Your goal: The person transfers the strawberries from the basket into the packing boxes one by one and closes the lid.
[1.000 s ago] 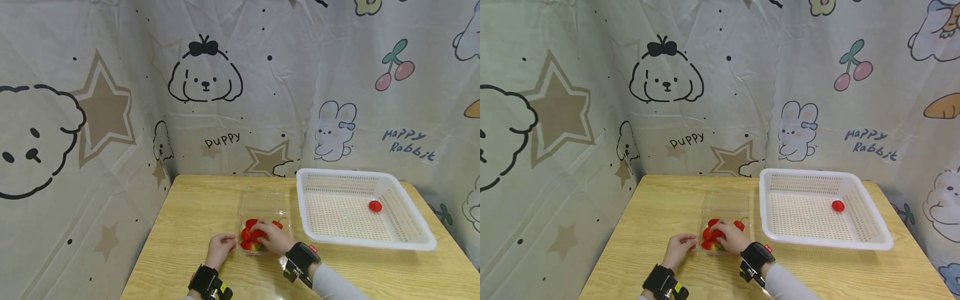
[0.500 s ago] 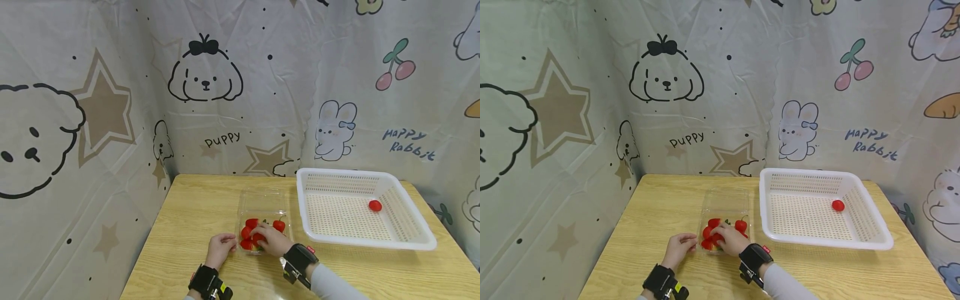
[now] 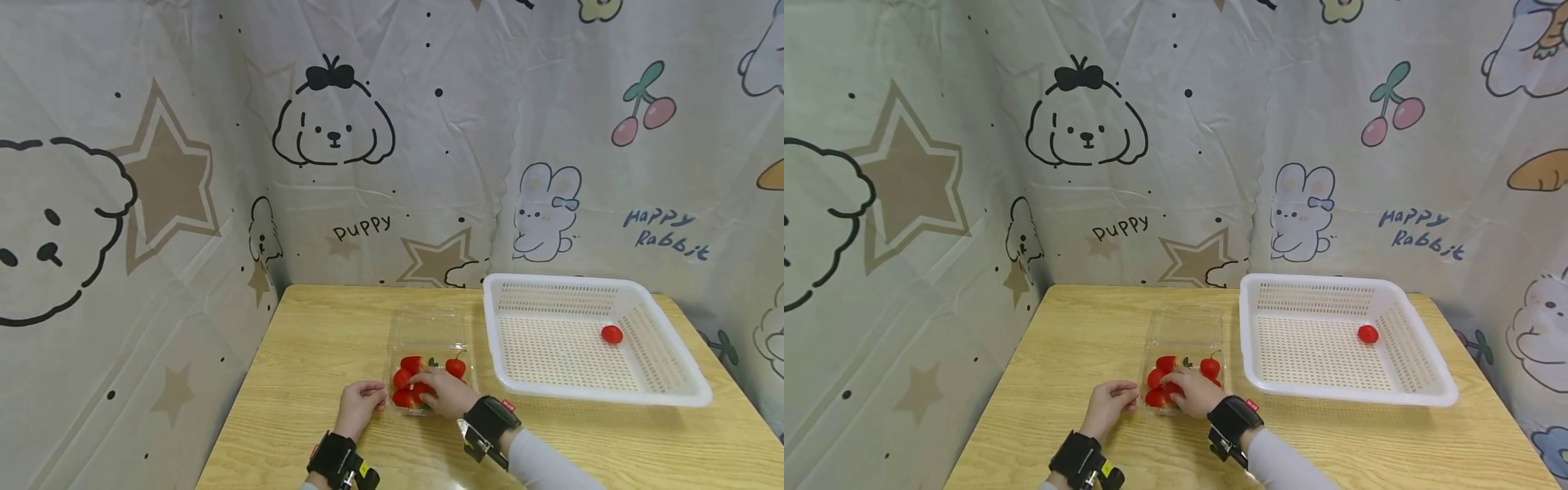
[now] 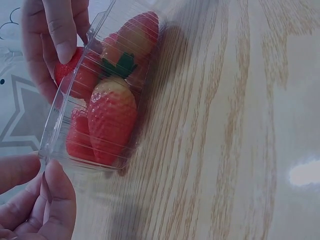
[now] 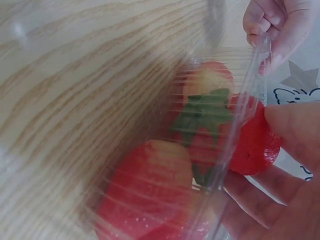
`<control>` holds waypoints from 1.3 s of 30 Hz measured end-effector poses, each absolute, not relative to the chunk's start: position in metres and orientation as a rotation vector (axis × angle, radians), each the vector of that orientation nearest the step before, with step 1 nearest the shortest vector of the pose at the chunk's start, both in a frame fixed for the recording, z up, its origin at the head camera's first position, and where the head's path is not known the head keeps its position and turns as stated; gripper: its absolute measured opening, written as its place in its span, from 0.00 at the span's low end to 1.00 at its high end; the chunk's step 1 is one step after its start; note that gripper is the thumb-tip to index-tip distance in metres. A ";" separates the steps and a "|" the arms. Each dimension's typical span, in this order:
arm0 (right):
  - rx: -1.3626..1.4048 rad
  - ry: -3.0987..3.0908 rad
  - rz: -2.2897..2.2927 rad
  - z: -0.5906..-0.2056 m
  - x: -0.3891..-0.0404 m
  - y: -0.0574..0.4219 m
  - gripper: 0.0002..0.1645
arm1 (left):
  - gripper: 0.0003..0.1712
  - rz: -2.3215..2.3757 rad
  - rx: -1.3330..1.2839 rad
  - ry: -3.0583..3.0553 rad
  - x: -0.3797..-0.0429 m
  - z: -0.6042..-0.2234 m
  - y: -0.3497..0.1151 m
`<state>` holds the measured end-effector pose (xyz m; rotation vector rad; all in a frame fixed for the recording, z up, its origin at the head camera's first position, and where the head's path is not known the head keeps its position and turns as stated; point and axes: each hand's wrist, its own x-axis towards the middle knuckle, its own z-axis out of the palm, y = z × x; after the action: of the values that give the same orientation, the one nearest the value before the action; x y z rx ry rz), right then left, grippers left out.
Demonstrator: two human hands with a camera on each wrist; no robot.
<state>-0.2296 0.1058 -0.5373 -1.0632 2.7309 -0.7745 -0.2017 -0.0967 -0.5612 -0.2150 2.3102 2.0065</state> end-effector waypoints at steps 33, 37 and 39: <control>-0.094 2.950 -0.823 -0.453 -0.316 0.361 0.34 | 0.13 2.019 -0.232 2.297 -0.201 -0.563 -0.104; 0.023 2.959 -0.787 -0.474 -0.315 0.385 0.35 | 0.12 2.016 -0.236 2.298 -0.202 -0.564 -0.102; 0.066 2.958 -0.782 -0.487 -0.314 0.395 0.36 | 0.13 2.021 -0.230 2.296 -0.202 -0.563 -0.102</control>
<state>-0.3137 0.3946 -0.4867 0.0662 2.9584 -0.7822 -0.2022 -0.1016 -0.5626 -0.2295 2.2957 2.0214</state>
